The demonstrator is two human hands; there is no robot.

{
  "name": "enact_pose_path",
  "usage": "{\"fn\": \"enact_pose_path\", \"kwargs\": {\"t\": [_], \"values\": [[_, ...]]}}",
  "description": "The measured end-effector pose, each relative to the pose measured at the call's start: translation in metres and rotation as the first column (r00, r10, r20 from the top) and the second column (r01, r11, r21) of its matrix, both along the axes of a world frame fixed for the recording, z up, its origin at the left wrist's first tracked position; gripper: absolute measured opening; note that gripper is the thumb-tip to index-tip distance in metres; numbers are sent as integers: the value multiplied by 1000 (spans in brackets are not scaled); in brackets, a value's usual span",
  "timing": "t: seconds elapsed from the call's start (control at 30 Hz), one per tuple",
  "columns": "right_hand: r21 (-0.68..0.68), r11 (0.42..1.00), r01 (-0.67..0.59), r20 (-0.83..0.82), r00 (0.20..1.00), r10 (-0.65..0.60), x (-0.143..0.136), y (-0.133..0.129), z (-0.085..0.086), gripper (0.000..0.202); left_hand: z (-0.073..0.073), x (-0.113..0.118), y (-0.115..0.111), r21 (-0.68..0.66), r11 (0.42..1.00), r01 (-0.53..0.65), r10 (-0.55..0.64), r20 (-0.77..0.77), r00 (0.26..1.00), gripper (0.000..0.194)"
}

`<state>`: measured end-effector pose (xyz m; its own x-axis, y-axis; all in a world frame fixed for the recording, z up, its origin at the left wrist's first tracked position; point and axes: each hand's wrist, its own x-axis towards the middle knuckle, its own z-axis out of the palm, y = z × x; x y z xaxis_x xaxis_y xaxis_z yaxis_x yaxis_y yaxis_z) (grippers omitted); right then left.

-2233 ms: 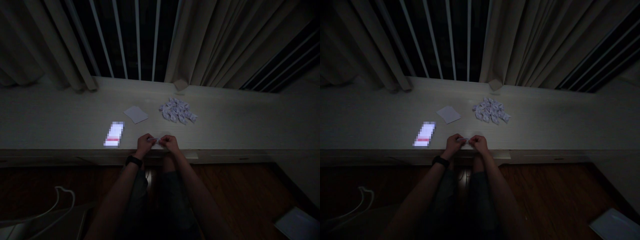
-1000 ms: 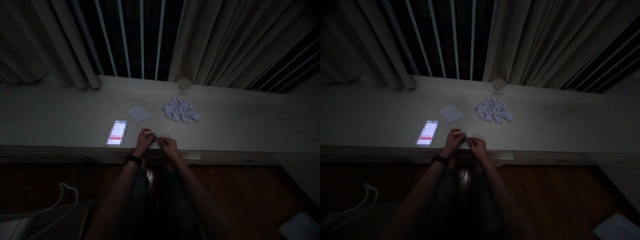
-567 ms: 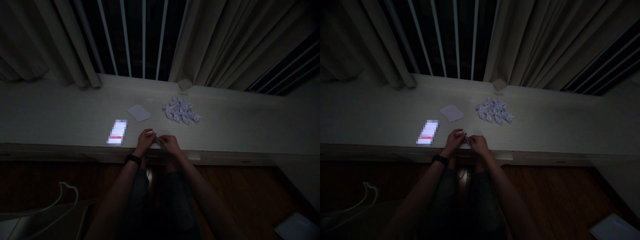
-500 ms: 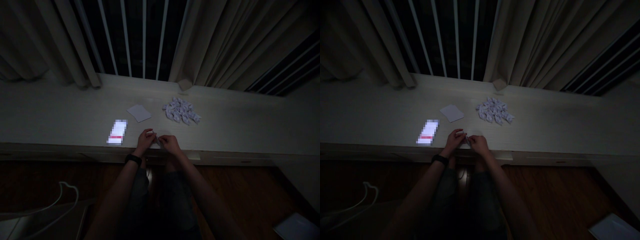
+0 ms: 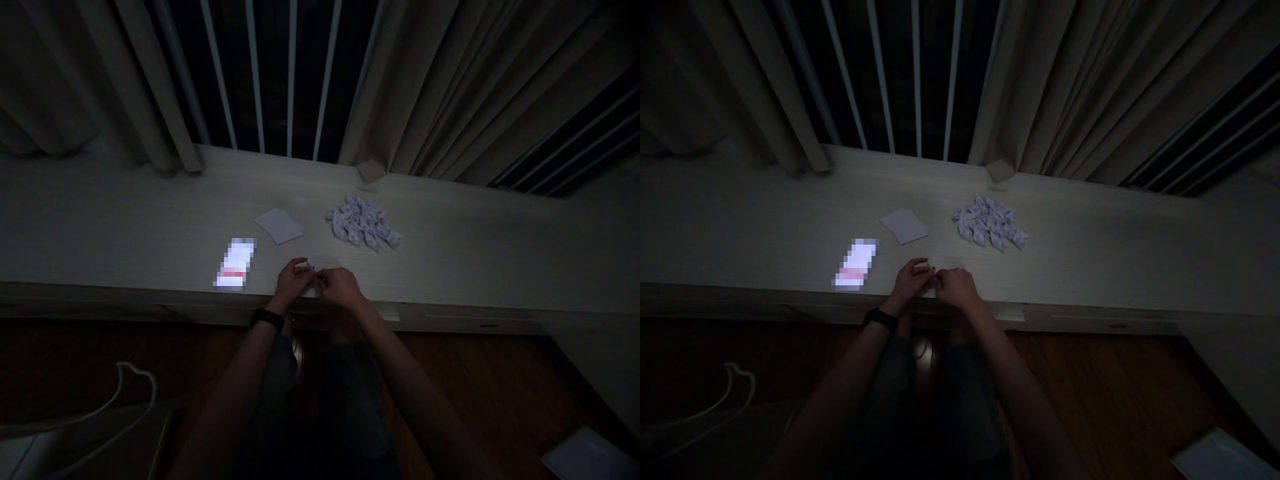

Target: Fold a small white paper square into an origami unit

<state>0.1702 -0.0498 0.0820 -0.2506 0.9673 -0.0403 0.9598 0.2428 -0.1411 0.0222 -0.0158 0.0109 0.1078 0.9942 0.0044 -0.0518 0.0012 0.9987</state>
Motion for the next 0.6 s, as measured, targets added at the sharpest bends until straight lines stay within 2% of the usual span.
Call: {"fn": "enact_pose_path", "kwargs": {"t": [0.33, 0.47, 0.6], "values": [[-2, 992, 127, 12, 992, -127, -13, 2, 1, 35, -3, 1, -3, 71, 996, 51, -43, -100, 994, 57], [-11, 993, 117, -14, 993, -117, -13, 3, -1, 32, -8, 2, -2, 76, 996, 42, -35, -86, 996, 61], [19, 992, 123, -22, 992, -123, -13, 4, -5, 29, -13, 4, 2, 69, 998, -5, 10, -71, 997, 51]]}}
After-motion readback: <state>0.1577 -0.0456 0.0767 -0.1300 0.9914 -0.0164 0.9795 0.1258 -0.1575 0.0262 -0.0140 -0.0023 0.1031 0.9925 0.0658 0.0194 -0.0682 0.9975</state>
